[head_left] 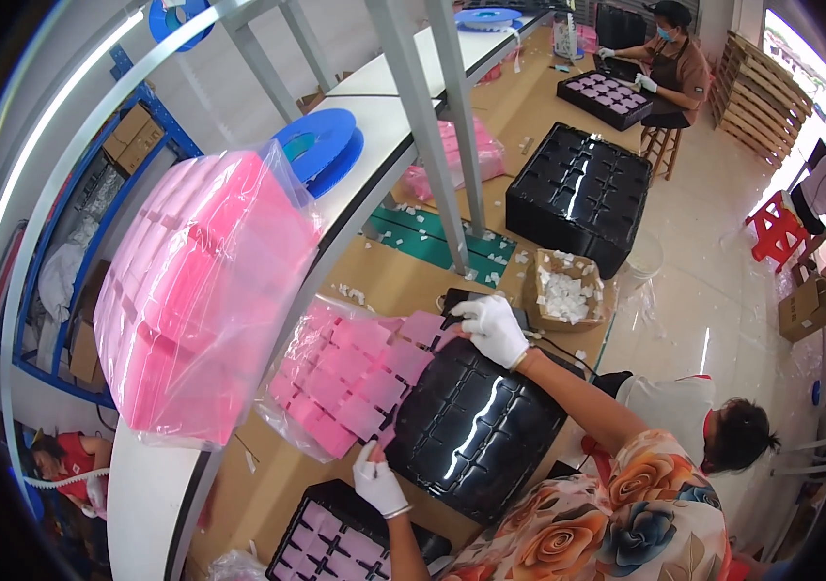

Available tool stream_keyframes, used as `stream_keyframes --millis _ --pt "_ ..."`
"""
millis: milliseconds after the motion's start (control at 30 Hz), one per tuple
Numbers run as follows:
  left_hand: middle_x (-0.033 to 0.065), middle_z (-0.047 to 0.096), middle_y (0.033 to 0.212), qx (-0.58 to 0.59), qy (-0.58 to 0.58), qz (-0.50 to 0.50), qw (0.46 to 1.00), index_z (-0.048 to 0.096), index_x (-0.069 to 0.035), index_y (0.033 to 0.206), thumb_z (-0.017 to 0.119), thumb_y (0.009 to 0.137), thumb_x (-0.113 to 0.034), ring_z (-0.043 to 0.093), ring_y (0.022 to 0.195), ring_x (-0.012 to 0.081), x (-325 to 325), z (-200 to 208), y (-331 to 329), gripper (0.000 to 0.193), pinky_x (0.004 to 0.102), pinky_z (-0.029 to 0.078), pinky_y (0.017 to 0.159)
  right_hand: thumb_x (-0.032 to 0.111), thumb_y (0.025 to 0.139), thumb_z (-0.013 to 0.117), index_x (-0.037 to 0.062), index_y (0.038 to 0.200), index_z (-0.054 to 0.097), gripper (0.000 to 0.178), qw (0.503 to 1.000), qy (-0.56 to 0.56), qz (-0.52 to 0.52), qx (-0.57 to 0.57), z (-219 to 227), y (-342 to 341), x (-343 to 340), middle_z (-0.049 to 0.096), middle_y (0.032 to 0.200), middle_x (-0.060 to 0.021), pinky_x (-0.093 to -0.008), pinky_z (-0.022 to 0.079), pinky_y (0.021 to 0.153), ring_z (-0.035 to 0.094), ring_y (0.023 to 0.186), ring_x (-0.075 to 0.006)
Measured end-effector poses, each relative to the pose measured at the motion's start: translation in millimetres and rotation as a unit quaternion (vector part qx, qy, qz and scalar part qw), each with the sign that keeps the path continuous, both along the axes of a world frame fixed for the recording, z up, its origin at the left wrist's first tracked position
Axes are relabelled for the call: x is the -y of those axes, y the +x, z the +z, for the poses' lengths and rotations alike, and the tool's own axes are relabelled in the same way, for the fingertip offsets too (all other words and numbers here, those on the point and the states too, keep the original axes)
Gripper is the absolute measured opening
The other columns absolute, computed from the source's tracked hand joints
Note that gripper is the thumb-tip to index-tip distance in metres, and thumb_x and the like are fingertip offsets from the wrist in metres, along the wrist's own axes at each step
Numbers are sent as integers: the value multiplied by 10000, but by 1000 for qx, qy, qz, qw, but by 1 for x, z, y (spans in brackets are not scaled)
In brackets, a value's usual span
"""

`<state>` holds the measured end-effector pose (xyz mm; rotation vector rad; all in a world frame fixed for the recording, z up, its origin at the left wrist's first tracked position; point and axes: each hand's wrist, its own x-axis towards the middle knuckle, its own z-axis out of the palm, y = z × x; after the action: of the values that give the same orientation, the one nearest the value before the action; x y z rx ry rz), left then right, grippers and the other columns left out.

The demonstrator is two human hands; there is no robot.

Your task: The person assembles pink toy components into black plastic trays by hand, applying white adhesive strips to secure them.

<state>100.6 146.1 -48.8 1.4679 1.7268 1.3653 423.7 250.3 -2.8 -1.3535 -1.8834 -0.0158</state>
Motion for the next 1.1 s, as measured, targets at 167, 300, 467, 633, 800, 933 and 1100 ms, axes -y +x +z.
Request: stream_keyframes --millis 167,300,467,633,800,933,1100 --pt "136 593 912 -119 8 -49 992 677 -3 943 552 693 140 609 845 252 41 5 25 314 302 518 779 129 674 663 128 688 674 18 996 -37 -41 70 0 21 64 638 1068 -11 -394 397 837 578 947 -218" --pt "91 621 917 -171 -15 -58 983 674 2 911 547 684 129 612 832 222 69 9 36 290 308 503 790 118 684 643 145 696 676 44 993 -45 -66 90 -10 34 101 625 1093 11 -397 343 981 561 1021 -180" --pt "115 557 933 -199 -46 -110 973 671 -36 961 616 683 80 570 880 263 99 7 40 305 335 462 810 120 681 614 148 681 664 57 987 -60 -86 119 -13 48 137 624 1087 13 -403 339 992 564 1013 -164" --pt "101 590 933 -184 -51 -117 974 689 -69 929 653 679 21 532 900 281 123 -5 41 268 371 414 814 112 671 610 147 680 663 64 984 -80 -89 128 -15 53 167 626 1080 6 -413 342 984 568 987 -169" --pt "43 648 947 -259 -3 -154 953 702 -72 884 659 683 11 551 864 244 137 0 45 221 336 437 795 101 673 622 147 689 667 66 984 -84 -106 118 -20 56 187 634 1070 -2 -417 338 990 573 985 -182" --pt "39 633 991 -243 -15 -166 956 696 -84 908 661 686 -19 529 886 278 143 -5 45 234 377 409 799 89 649 630 156 735 677 119 981 -100 -103 129 -21 57 194 631 1084 -11 -424 322 1005 568 993 -198" --pt "41 634 988 -285 -11 -187 940 691 -93 901 670 692 -58 538 874 287 149 -2 45 213 389 412 784 77 656 605 171 803 687 192 980 -114 -91 133 -26 59 197 625 1097 -15 -427 306 1018 561 1005 -207"
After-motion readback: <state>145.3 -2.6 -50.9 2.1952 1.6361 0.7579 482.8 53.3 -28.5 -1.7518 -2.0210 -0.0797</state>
